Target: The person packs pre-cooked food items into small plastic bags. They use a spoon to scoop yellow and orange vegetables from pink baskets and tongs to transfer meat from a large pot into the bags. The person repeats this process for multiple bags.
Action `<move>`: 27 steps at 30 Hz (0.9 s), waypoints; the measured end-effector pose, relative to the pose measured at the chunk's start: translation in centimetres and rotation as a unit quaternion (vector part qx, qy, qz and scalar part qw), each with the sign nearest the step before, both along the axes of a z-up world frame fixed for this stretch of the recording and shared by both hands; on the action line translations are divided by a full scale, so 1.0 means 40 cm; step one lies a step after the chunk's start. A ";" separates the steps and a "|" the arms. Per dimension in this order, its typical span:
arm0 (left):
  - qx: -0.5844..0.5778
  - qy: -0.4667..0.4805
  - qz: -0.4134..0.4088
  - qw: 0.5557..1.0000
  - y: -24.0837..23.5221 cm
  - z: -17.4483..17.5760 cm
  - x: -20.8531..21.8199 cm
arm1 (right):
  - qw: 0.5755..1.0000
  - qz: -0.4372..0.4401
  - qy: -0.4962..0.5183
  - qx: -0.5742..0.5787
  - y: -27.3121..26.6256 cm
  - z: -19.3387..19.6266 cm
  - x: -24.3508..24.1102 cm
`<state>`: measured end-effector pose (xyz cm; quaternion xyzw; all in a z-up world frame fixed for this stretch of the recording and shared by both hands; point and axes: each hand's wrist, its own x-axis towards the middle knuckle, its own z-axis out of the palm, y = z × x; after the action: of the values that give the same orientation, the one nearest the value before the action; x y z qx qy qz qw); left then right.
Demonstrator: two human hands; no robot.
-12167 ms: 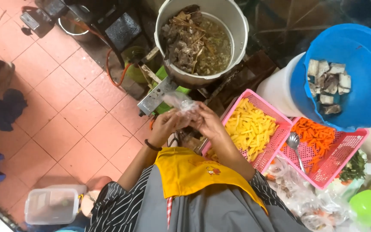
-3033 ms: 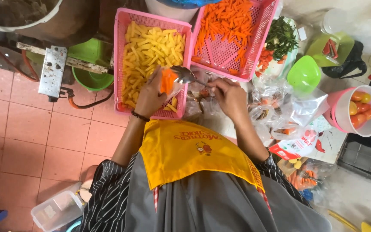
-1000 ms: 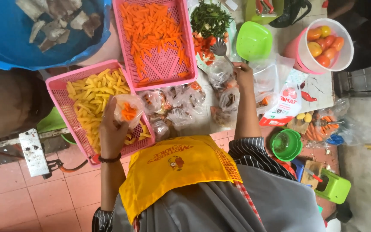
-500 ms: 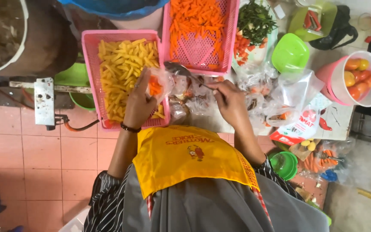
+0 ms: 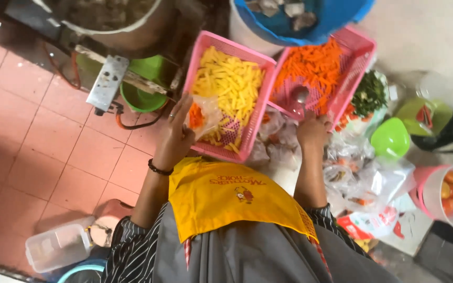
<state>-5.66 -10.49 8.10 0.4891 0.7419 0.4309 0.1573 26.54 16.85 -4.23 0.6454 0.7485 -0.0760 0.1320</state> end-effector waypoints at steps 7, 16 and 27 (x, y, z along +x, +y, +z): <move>0.034 -0.150 0.100 0.983 -0.179 0.021 -0.157 | 0.923 0.304 0.212 0.100 -0.029 0.192 -0.457; 0.053 -0.153 0.177 0.971 -0.324 0.031 -0.313 | 0.698 0.300 0.585 -0.283 -0.144 0.040 -1.368; 0.030 -0.204 0.239 0.949 -0.461 0.001 -0.503 | 0.848 0.314 0.320 -0.281 -0.031 -0.090 -1.611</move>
<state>-25.79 -28.92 8.14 0.2033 0.7756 0.5689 0.1827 -37.91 15.63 -7.81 0.2514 0.8584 -0.4404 0.0776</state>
